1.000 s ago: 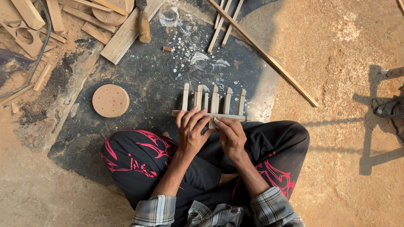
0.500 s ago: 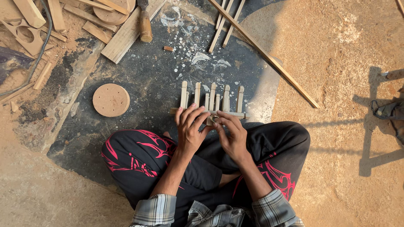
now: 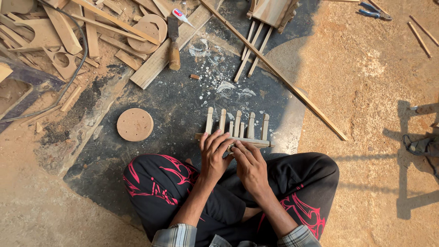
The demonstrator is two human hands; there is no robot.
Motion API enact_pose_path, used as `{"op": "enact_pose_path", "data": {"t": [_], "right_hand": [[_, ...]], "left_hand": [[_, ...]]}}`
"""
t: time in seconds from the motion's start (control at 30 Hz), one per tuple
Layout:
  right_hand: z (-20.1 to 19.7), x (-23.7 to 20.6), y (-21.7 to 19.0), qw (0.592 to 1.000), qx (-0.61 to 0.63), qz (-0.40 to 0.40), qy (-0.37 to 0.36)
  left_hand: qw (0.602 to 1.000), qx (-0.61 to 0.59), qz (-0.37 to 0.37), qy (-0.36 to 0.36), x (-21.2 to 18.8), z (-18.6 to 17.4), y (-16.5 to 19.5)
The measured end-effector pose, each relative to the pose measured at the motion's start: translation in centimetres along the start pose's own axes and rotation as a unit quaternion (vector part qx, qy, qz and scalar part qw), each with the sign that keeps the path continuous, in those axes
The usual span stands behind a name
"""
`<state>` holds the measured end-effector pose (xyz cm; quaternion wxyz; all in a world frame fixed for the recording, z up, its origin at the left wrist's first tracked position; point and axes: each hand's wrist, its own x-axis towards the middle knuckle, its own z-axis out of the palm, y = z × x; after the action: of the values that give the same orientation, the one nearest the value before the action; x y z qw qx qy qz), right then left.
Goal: The person sits on the floor and assembles a small wooden rack by fitting vertical dowels into horizontal supports. They repeatedly adjust and align the pieces by hand, occasionally turning the assembly to check fit.
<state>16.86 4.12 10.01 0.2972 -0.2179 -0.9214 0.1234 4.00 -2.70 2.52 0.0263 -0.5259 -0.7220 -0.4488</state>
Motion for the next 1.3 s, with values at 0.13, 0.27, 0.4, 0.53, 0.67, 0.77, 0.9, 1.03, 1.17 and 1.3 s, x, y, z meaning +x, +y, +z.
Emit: {"op": "enact_pose_path", "data": {"t": [0.13,0.27,0.4,0.53,0.67,0.77,0.9,1.03,1.17,1.3], "right_hand": [[-0.5,0.2,0.3,1.0,0.002,-0.013,-0.022],[-1.2,-0.1,0.4,0.999,-0.008,-0.032,-0.031],[-0.4,-0.3,0.2,1.0,0.001,-0.01,-0.027],[1.1,-0.5,0.1,0.999,0.037,0.013,0.018],[1.8,-0.9,0.5,0.998,0.044,0.029,0.037],[1.7,-1.0,0.6,0.999,0.033,0.001,0.042],[1.2,-0.9,0.4,0.999,0.049,0.006,0.003],[0.9,-0.7,0.3,0.999,0.038,0.011,-0.024],[0.7,-0.7,0.6,0.999,0.027,0.004,-0.026],[0.9,-0.8,0.6,0.999,0.019,0.001,-0.033]], "left_hand": [[1.0,-0.012,0.0,-0.011,-0.2,0.1,-0.1],[1.0,0.007,0.002,-0.003,-0.3,0.4,-0.2],[1.0,-0.002,-0.004,0.007,-0.4,0.8,-0.4],[1.0,0.005,-0.005,0.002,-0.4,0.8,-0.6],[1.0,-0.001,0.001,0.01,-0.3,0.7,-0.4],[1.0,-0.005,-0.004,0.0,-0.2,0.6,-0.4],[1.0,0.003,-0.009,-0.001,-0.2,0.8,-0.4],[1.0,-0.004,-0.015,-0.01,-0.6,1.1,-0.6],[1.0,-0.003,-0.009,0.001,-0.9,1.4,-0.9],[1.0,-0.011,-0.004,0.012,-0.9,1.7,-0.9]]}}
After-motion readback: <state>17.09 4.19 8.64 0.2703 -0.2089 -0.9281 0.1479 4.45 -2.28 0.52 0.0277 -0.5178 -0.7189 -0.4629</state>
